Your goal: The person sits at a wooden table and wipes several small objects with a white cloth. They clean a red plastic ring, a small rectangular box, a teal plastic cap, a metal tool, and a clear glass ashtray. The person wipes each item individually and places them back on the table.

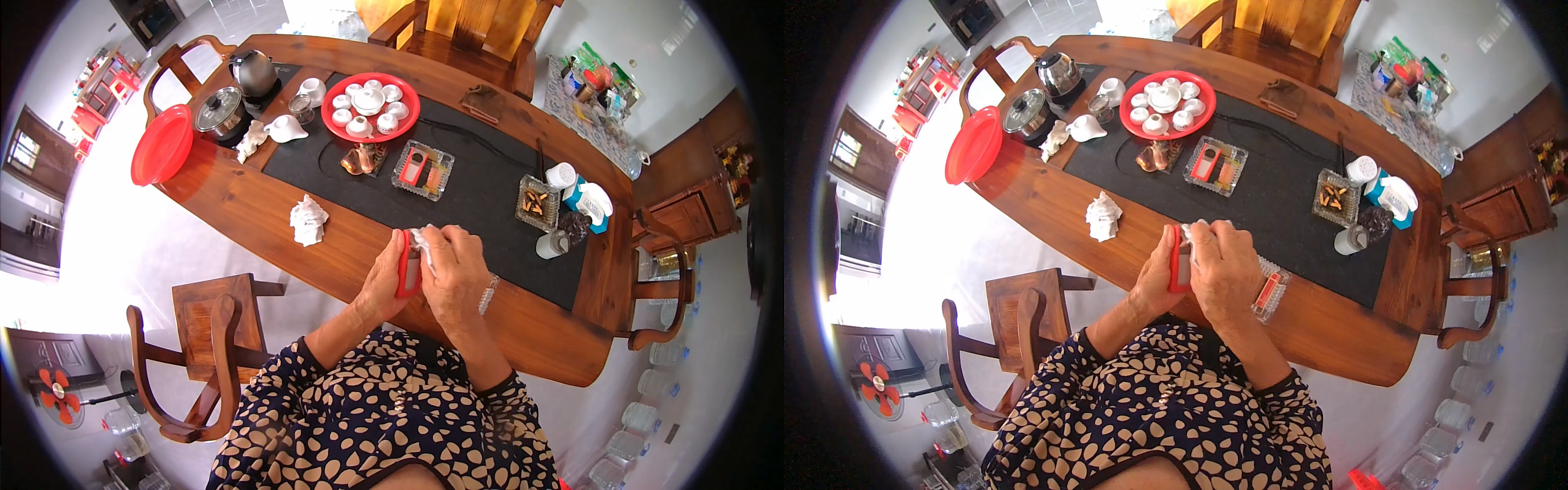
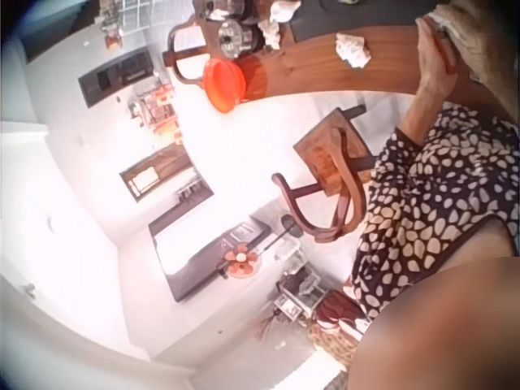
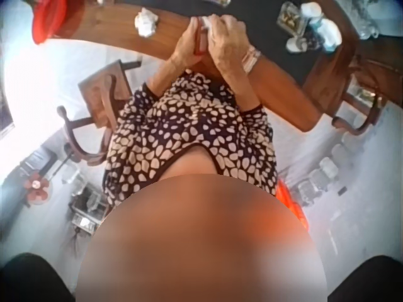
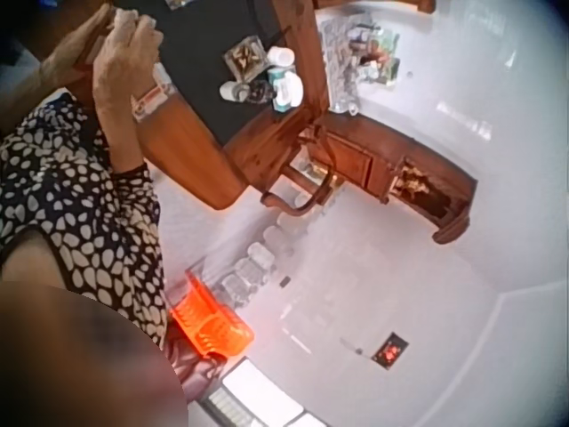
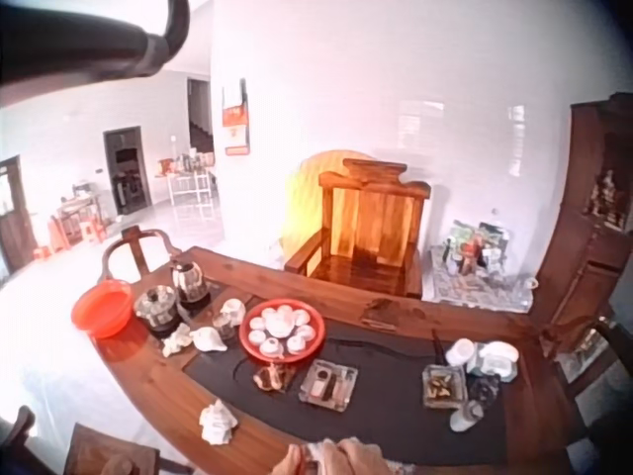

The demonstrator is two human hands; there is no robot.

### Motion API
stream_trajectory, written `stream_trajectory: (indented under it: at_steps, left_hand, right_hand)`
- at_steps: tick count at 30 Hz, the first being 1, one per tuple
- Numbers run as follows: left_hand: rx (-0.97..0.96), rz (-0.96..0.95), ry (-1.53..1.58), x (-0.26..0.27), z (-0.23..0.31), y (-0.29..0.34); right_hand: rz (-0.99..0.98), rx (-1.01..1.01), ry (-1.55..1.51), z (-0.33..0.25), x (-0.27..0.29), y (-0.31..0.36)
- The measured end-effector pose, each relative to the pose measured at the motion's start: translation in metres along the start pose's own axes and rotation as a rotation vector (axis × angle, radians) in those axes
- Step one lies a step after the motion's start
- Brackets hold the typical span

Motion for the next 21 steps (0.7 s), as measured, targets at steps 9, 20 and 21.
stream_trajectory:
  at_steps: [9,20,21]
  left_hand:
    - [-0.071,0.109,-0.143,0.008,0.009,0.008]
    - [-0.157,0.122,-0.155,0.003,0.015,0.002]
    - [-0.169,0.133,-0.2,0.004,0.017,0.001]
  right_hand:
    - [-0.232,0.033,-0.053,-0.017,-0.009,0.016]
    - [-0.276,0.009,0.005,-0.011,0.0,0.015]
    - [-0.311,0.076,0.009,-0.014,-0.004,0.021]
Point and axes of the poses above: each hand's wrist, its own y-axis away from the middle knuckle, its own x-axis out of the back of the hand, z = x × y, the point moved 6 cm from there along -y, towards the middle knuckle, and after that the axes turned 5 degrees about x, right-handed, at the moved point
